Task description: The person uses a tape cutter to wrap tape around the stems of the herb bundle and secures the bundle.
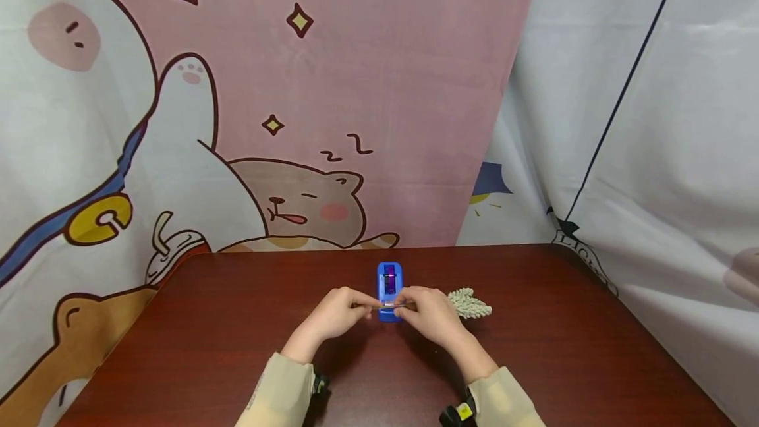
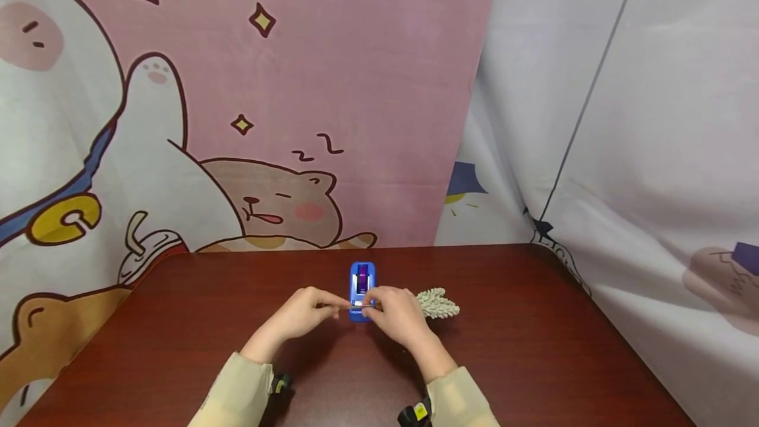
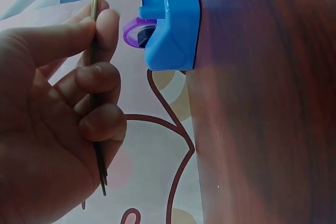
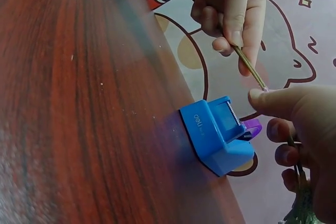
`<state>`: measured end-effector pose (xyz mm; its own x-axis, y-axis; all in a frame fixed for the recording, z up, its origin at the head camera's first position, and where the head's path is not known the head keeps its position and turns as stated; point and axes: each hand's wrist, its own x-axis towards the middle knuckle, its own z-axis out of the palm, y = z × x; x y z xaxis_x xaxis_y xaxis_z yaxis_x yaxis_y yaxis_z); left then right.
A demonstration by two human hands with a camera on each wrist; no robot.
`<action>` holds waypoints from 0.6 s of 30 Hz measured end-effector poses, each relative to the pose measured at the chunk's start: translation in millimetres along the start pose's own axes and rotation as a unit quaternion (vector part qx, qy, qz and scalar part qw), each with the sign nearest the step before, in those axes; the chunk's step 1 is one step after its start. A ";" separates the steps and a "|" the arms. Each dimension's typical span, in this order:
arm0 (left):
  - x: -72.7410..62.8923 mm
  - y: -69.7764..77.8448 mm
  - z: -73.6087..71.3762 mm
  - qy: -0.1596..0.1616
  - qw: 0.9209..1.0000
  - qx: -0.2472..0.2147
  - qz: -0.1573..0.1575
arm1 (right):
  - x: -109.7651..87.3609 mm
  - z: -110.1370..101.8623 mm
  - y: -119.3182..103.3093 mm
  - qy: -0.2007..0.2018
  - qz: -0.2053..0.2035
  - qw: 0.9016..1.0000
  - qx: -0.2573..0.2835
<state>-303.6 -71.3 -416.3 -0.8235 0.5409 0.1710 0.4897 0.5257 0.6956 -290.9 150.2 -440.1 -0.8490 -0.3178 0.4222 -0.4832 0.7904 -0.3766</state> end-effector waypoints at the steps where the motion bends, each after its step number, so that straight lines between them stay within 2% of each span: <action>1: -0.1 0.2 -0.2 0.000 1.000 -0.001 -0.001 | 0.0 -0.4 -0.2 0.001 0.001 1.000 0.006; 10: 0.1 0.6 2.0 0.002 1.000 0.005 -0.013 | -0.3 -4.1 0.7 -0.020 0.022 0.998 0.047; 14: -0.3 0.3 3.4 0.005 1.000 0.014 -0.008 | -0.2 -4.1 0.9 -0.026 0.040 0.997 0.060; 18: 0.0 -0.4 3.6 0.012 1.000 0.023 -0.001 | 1.1 -3.6 1.1 -0.017 0.037 0.997 0.058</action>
<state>-302.7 -69.2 -419.1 -0.8309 0.5240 0.1873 0.5006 0.5570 0.6627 -291.6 152.6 -437.1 -0.8893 -0.2791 0.3622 -0.4381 0.7468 -0.5003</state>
